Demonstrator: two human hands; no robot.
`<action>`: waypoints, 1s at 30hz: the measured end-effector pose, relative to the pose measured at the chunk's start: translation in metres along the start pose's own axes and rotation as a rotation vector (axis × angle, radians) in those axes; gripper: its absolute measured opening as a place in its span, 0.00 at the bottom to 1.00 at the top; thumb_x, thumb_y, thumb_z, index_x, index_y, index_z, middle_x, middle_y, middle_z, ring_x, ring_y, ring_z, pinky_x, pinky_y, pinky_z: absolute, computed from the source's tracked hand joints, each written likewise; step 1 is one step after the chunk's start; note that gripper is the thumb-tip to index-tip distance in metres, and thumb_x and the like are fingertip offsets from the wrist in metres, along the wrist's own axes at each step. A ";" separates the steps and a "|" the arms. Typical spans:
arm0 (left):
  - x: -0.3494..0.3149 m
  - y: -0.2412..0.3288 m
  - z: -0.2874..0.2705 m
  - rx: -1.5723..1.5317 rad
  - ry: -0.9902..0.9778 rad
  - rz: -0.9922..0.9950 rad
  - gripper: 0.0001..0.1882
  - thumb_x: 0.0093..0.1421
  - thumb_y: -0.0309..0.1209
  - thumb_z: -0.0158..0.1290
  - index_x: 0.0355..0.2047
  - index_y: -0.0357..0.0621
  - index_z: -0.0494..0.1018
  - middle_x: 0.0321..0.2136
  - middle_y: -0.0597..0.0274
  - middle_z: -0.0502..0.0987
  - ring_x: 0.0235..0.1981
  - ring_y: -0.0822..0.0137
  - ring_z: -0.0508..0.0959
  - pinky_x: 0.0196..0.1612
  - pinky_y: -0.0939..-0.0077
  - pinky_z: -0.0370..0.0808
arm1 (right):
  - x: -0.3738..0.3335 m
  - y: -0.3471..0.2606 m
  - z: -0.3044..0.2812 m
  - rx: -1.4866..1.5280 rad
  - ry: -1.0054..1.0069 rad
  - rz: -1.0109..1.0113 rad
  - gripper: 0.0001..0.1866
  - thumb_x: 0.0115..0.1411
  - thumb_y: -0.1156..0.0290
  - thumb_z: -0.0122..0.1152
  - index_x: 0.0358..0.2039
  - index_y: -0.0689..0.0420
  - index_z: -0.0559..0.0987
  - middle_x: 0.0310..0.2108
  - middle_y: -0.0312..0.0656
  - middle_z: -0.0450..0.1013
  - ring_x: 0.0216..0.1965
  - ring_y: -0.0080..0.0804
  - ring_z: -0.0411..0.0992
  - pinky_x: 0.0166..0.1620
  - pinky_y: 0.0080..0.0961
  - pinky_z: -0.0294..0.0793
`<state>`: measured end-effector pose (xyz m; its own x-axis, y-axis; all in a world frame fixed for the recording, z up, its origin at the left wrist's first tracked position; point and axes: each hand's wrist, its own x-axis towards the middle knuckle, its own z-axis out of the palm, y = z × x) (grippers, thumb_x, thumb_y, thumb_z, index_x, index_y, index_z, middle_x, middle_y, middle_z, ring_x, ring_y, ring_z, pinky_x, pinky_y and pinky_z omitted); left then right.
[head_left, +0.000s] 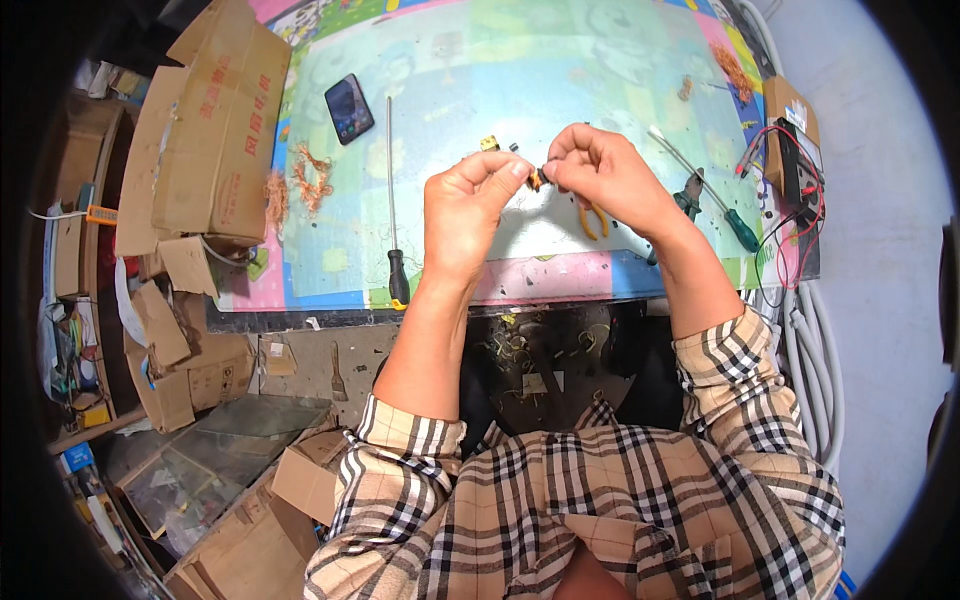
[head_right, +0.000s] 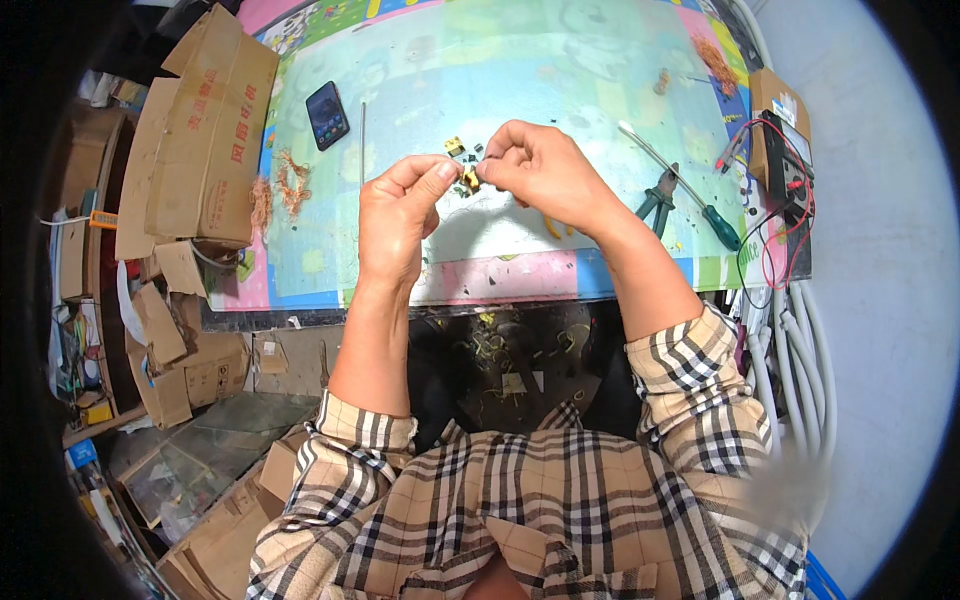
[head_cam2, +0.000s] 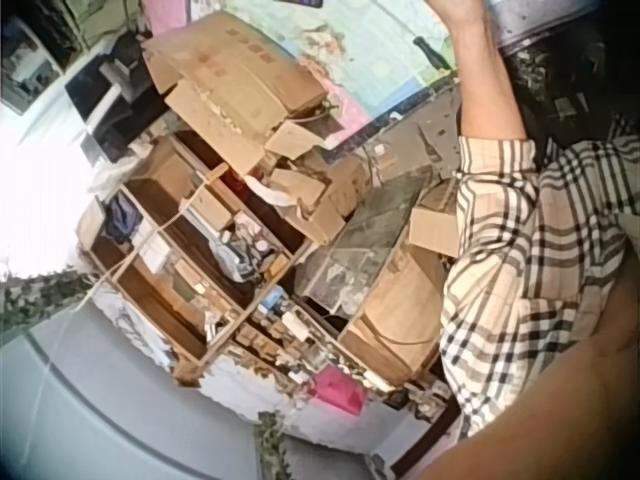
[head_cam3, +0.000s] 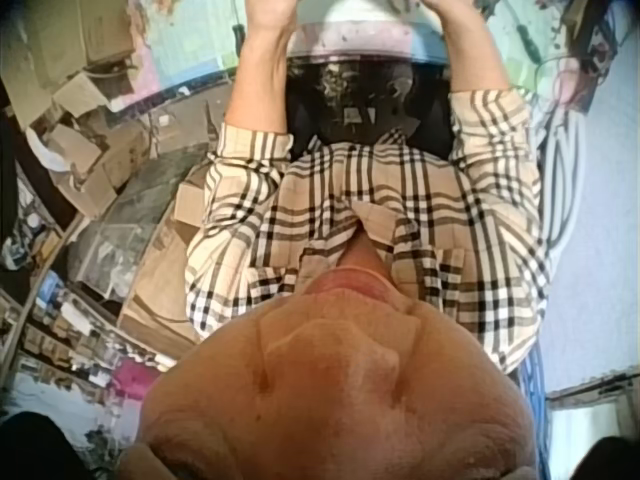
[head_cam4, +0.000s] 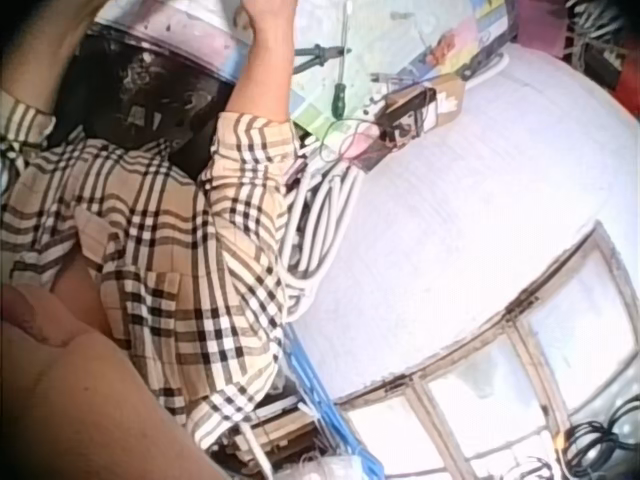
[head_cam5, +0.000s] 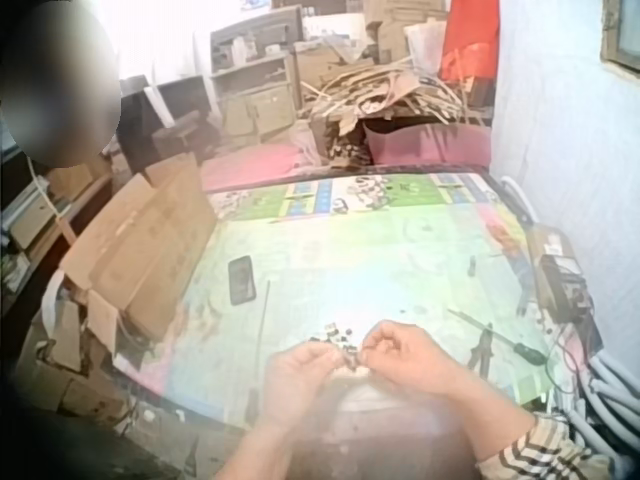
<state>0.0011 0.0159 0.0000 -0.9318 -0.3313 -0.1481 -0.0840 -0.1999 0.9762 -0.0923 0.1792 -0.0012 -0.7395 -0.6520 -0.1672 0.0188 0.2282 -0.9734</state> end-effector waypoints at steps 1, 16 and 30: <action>-0.001 0.000 0.000 0.032 -0.029 0.008 0.06 0.59 0.30 0.61 0.33 0.40 0.81 0.20 0.74 0.76 0.17 0.84 0.62 0.20 0.86 0.56 | 0.002 0.003 0.000 0.067 0.026 -0.012 0.11 0.60 0.65 0.61 0.35 0.60 0.76 0.23 0.32 0.72 0.22 0.16 0.66 0.27 0.16 0.66; 0.009 0.006 -0.028 0.370 0.178 0.014 0.28 0.60 0.29 0.56 0.59 0.33 0.65 0.55 0.45 0.71 0.21 0.74 0.74 0.25 0.81 0.72 | 0.002 0.004 -0.008 0.318 0.110 -0.037 0.10 0.62 0.65 0.57 0.36 0.59 0.74 0.27 0.37 0.73 0.22 0.15 0.67 0.28 0.15 0.67; 0.005 -0.012 -0.001 0.023 -0.240 0.120 0.19 0.62 0.21 0.52 0.55 0.34 0.70 0.40 0.57 0.78 0.34 0.73 0.76 0.38 0.78 0.75 | -0.004 -0.004 -0.003 0.320 -0.099 -0.023 0.12 0.61 0.63 0.58 0.36 0.60 0.75 0.26 0.36 0.74 0.22 0.16 0.67 0.28 0.15 0.65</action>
<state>-0.0018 0.0157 -0.0122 -0.9924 -0.1224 0.0078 0.0263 -0.1504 0.9883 -0.0907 0.1830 0.0036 -0.6734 -0.7253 -0.1433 0.2246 -0.0161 -0.9743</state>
